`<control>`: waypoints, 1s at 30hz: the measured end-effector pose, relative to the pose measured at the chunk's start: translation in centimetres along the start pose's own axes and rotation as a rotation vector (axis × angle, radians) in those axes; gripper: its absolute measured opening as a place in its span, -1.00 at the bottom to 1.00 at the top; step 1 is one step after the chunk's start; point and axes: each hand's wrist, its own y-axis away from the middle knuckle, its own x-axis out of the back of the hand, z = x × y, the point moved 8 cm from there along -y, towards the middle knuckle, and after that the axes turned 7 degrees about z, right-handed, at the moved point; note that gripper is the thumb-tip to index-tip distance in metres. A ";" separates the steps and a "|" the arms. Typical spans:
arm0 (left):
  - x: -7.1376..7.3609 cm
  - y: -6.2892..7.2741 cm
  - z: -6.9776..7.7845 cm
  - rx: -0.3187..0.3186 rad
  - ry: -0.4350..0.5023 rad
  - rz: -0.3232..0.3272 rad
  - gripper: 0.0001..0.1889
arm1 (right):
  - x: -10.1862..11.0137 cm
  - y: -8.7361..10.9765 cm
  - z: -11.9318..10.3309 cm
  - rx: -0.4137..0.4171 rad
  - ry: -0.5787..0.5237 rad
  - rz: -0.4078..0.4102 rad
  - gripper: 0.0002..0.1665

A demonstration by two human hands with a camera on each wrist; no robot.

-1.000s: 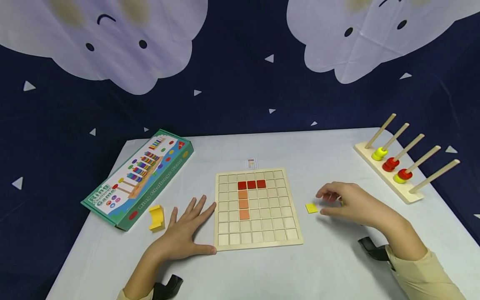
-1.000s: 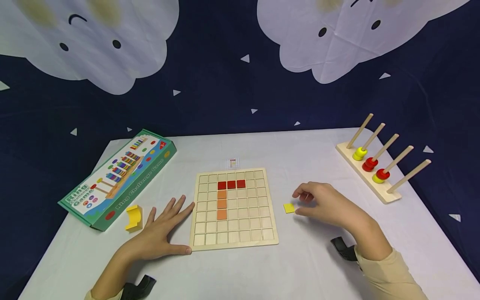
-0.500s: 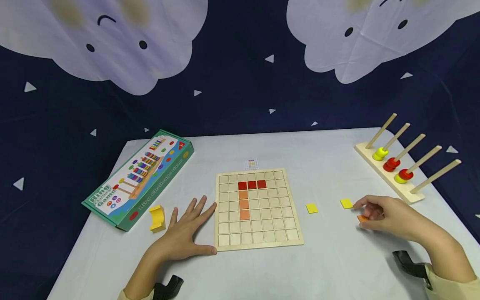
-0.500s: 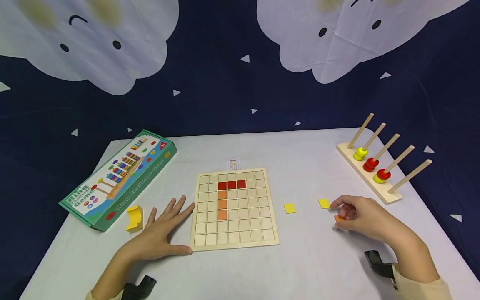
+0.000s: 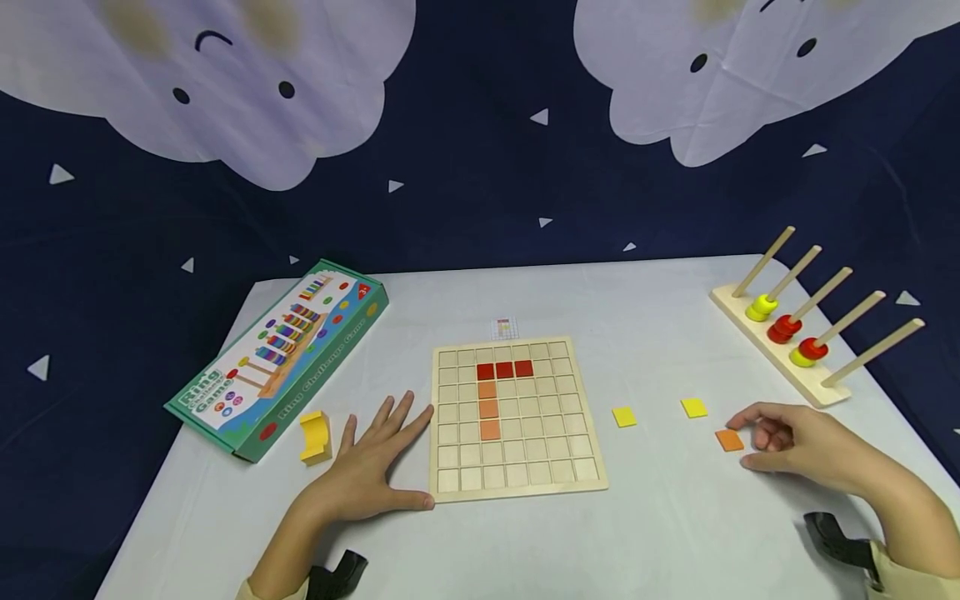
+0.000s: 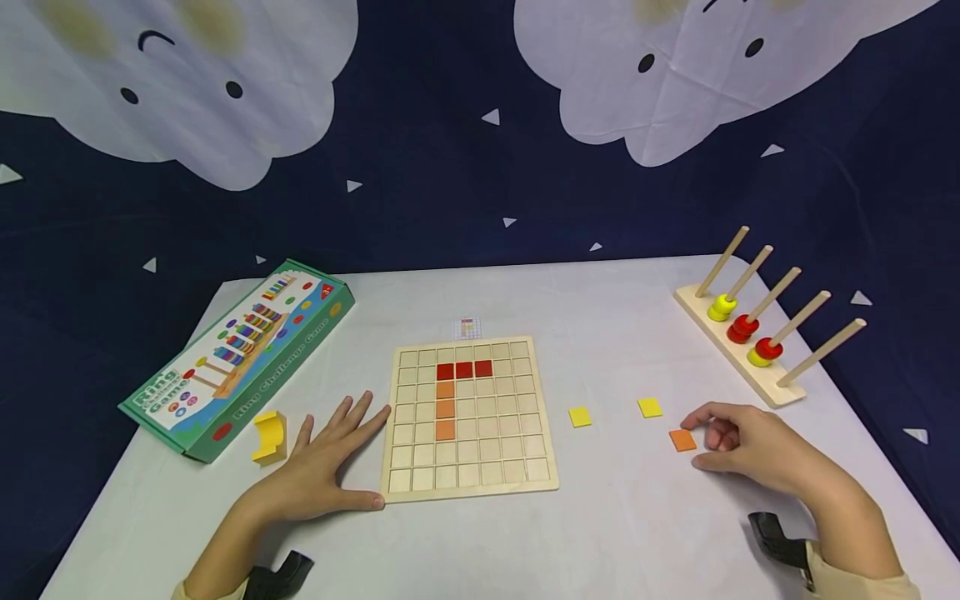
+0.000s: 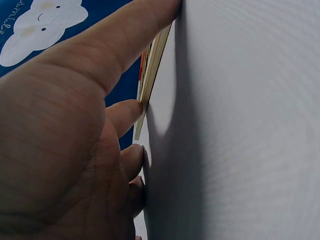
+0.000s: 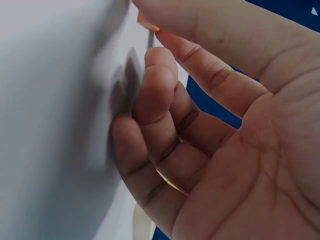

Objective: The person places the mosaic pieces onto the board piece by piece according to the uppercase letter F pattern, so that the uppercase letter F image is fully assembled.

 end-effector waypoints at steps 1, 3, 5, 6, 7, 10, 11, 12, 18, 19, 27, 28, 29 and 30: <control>0.0 0.0 0.0 0.001 0.000 0.000 0.24 | -0.1 0.0 0.1 -0.007 -0.002 -0.007 -0.49; 0.0 0.0 0.0 0.003 0.002 -0.001 0.24 | -0.2 -0.1 0.4 -0.018 -0.010 -0.016 -0.49; 0.0 0.0 0.0 0.005 0.002 -0.002 0.24 | -0.3 -0.1 0.5 -0.019 -0.021 -0.016 -0.49; 0.0 0.0 0.0 0.005 0.002 -0.002 0.24 | -0.3 -0.1 0.5 -0.017 -0.025 -0.013 -0.50; 0.0 0.0 0.0 0.005 0.002 -0.002 0.24 | -0.3 -0.1 0.5 -0.014 -0.028 -0.009 -0.51; 0.0 0.0 0.0 0.006 0.004 -0.003 0.23 | -0.3 0.0 0.6 -0.009 -0.031 0.003 -0.53; 0.0 0.0 0.0 0.005 0.003 -0.001 0.23 | -0.3 0.0 0.6 -0.010 -0.032 0.006 -0.53; 0.0 0.0 0.0 0.004 0.002 -0.002 0.23 | -0.3 0.0 0.6 -0.010 -0.032 0.010 -0.54; 0.0 0.0 0.0 0.006 0.002 -0.002 0.24 | -0.4 0.0 0.7 -0.023 -0.034 0.025 -0.57; 0.0 0.0 0.0 0.006 0.001 -0.003 0.24 | -0.4 0.0 0.7 -0.023 -0.033 0.028 -0.58; 0.0 0.0 0.0 0.004 -0.001 -0.004 0.24 | -0.5 0.2 0.4 -0.004 -0.031 0.055 -0.61; 0.0 0.0 0.0 0.005 -0.001 -0.005 0.24 | -0.5 0.2 0.4 -0.005 -0.030 0.055 -0.61; 0.0 0.0 0.0 0.005 -0.001 -0.005 0.24 | -0.5 0.2 0.3 -0.005 -0.029 0.057 -0.60; 0.0 0.0 0.0 0.006 -0.002 -0.005 0.24 | -0.5 0.2 0.3 -0.006 -0.028 0.058 -0.60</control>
